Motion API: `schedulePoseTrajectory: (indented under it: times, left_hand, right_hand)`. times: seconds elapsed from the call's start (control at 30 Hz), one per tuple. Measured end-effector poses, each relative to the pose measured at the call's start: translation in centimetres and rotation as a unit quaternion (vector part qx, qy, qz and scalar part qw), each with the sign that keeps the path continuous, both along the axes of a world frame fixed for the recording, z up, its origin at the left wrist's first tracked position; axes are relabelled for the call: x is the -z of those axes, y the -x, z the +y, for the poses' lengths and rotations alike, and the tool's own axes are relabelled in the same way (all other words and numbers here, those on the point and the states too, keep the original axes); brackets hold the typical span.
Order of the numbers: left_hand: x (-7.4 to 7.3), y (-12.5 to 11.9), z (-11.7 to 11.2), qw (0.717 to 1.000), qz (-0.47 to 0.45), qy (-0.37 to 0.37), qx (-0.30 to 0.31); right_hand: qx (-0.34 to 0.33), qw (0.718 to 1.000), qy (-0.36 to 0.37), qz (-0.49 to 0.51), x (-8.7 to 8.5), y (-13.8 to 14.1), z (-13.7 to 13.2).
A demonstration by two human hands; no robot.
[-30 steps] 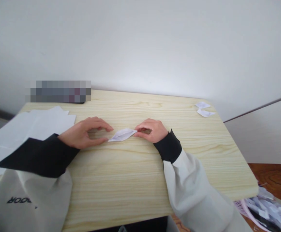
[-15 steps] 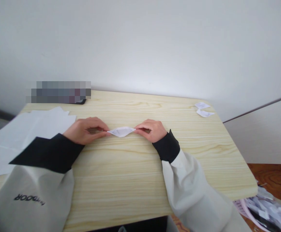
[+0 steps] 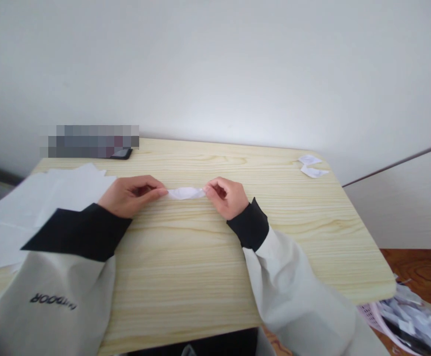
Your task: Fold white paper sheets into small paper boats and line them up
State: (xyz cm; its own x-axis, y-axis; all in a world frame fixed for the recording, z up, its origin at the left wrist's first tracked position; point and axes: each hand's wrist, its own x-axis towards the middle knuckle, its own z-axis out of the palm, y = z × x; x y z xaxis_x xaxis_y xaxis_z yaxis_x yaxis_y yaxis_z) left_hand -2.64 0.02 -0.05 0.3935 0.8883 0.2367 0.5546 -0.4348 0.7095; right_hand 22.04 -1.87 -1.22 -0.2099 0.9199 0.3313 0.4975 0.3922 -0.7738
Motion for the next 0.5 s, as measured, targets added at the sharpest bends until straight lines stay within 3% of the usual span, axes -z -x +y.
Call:
schedulePoseTrajectory:
  times: [0.1,0.23,0.37,0.5]
  left_hand:
    - [0.3,-0.1,0.0,0.996,-0.077,0.038,-0.003]
    - [0.4,-0.2,0.0,0.985,-0.155,0.065,0.036]
    - [0.3,-0.2,0.0,0.991,-0.102,0.067,0.053]
    - [0.1,-0.3,-0.1,0.992,-0.079,0.09,0.04]
  right_hand:
    - [0.014,0.973,0.174,0.149,-0.5,0.5,0.0]
    - [0.03,0.918,0.318,0.234,-1.3,0.8,0.1]
    - [0.034,0.869,0.401,0.288,-1.8,1.1,0.0]
    - [0.014,0.845,0.427,0.322,-2.1,1.3,0.0]
